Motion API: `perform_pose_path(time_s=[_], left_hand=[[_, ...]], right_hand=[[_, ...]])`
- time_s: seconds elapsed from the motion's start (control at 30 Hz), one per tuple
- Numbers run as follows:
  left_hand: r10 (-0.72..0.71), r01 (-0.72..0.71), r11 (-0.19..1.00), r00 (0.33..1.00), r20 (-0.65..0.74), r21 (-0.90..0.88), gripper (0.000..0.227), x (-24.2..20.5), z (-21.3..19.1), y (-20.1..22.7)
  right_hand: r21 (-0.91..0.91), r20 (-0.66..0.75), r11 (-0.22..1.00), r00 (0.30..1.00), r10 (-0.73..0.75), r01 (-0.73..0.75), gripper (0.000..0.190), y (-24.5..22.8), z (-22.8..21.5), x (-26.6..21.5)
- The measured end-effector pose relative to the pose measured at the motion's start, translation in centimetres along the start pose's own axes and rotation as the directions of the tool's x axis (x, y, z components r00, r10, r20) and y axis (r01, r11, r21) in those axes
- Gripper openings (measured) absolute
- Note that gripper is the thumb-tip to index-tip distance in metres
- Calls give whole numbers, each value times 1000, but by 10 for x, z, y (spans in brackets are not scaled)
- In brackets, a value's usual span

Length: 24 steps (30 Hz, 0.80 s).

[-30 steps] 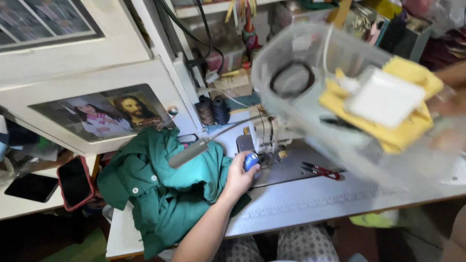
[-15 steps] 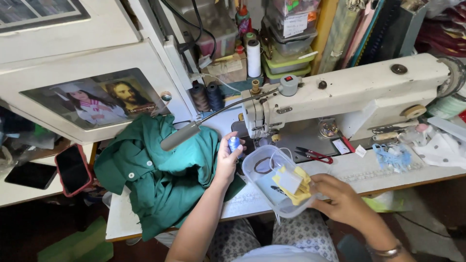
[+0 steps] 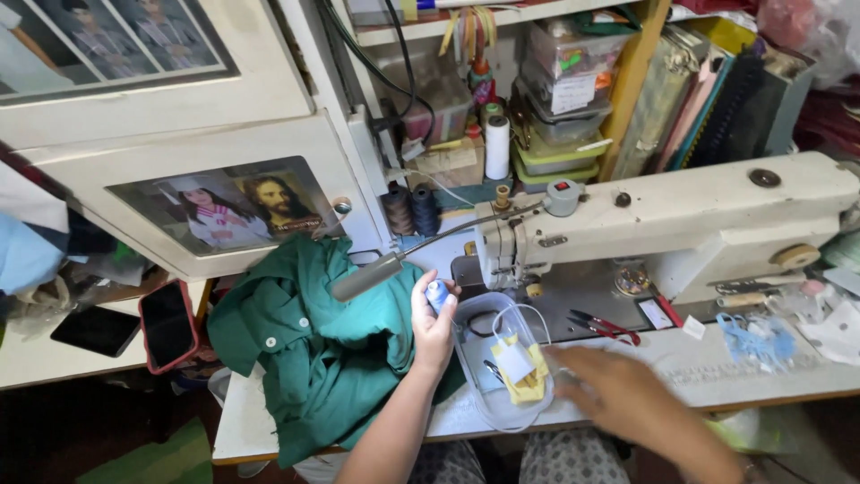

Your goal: Organizing various colored thread spools into a plastic storage container on a sewing table.

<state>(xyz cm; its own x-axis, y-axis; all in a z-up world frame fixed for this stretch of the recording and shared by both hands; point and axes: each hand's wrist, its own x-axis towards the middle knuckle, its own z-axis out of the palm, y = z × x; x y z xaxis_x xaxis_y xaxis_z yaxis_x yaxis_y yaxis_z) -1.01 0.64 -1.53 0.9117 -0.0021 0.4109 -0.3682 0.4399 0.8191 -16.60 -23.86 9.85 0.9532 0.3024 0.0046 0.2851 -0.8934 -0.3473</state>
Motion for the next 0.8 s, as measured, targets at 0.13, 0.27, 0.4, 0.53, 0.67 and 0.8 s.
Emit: perform_pose_path(time_s=[0.13, 0.27, 0.4, 0.53, 0.67, 0.8], left_hand=[[-22, 21, 998, 1000, -17, -60, 52, 1, 0, 0], [-24, 15, 996, 995, -100, -88, 55, 2, 0, -4], [-118, 101, 979, 989, -92, -178, 54, 4, -1, 2], [-183, 146, 963, 971, -153, -226, 51, 5, -1, 5], [-263, 193, 932, 942, -207, -308, 50, 7, 1, 11], [-270, 195, 922, 943, -193, -336, 49, 7, 1, 10]], right_hand=[[-240, -450, 934, 821, -350, 266, 31, -38, -122, 60], [-222, -254, 975, 963, -85, 27, 39, -72, -189, 180], [-211, 75, 945, 960, 270, -250, 57, -70, -216, 283], [-131, 124, 965, 962, 244, -228, 67, -37, -202, 356], [-200, 169, 945, 941, 293, -258, 78, -23, -184, 391], [22, 92, 956, 953, 288, -291, 67, -10, -165, 406]])
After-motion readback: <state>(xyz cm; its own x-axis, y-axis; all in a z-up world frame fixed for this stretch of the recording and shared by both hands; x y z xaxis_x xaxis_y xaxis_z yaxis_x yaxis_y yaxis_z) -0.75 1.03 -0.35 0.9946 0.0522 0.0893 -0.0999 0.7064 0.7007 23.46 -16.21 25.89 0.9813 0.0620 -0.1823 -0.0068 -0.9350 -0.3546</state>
